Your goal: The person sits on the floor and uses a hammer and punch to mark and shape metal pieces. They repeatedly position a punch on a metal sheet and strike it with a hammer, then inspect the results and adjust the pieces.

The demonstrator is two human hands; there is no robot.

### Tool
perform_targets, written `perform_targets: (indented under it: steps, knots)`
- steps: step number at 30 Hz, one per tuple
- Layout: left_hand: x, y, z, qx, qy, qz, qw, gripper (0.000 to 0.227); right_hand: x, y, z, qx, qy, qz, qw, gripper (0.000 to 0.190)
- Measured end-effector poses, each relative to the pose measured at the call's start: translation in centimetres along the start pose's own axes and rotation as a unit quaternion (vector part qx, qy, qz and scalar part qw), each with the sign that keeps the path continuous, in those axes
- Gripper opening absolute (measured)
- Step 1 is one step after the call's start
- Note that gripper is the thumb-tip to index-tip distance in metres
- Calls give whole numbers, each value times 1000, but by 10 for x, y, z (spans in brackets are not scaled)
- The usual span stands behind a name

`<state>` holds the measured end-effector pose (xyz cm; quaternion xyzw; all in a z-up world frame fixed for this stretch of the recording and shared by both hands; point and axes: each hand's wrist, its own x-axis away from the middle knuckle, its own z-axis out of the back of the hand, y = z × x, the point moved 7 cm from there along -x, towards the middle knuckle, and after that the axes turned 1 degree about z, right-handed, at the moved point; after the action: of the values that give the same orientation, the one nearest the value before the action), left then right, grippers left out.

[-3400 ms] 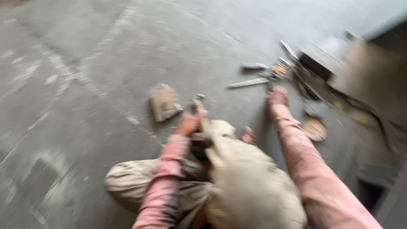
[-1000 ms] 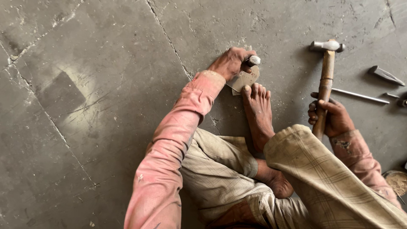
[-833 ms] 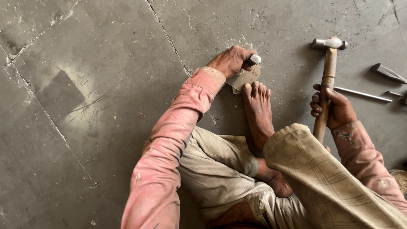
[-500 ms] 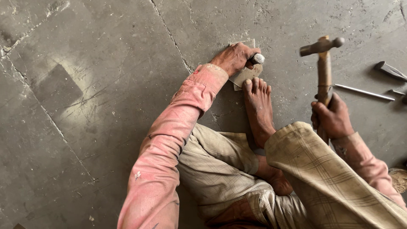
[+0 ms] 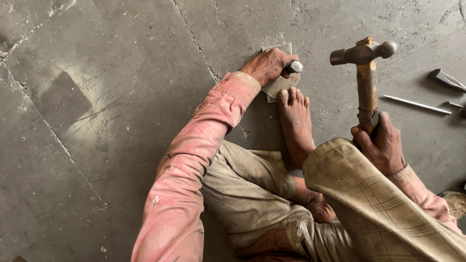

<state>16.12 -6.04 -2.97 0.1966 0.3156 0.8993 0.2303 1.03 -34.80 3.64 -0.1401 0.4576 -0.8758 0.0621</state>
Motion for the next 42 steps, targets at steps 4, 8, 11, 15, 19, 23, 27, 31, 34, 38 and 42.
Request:
perform_targets:
  steps: [4,8,11,15,19,23,27,31,34,38,42]
  knots:
    - [3,-5,-5,-13,5,-1,1000,27,6,-15,12,35,6,-13,999,27]
    - [10,-3,-6,-16,72,-38,997,18,-4,-59,5,94,32,57,993,29]
    - [8,-7,-9,0,75,-42,996,22,-49,-85,-78,201,30,83,976,31]
    - [8,-21,-23,10,66,-11,998,20,-82,-74,-182,305,4,91,948,34]
    - [15,-18,-21,19,134,-33,990,20,-52,-19,-104,286,-65,19,956,30]
    - [13,-21,-16,22,143,-33,989,19,-23,-12,5,216,10,-4,976,27]
    - [17,-24,-30,-22,112,18,993,29,-36,-59,-106,295,7,8,955,25]
    - [16,-22,-15,-32,150,-10,988,30,-85,-74,-198,347,-80,-5,934,28]
    - [34,-17,-34,-18,147,5,989,22,-49,-30,-121,312,-165,-76,932,29]
    - [28,-7,-4,-32,203,-15,979,31,-52,-27,-22,228,-108,18,967,19]
    - [36,-7,-11,-4,177,32,984,33,-60,-44,-133,315,-59,61,945,35]
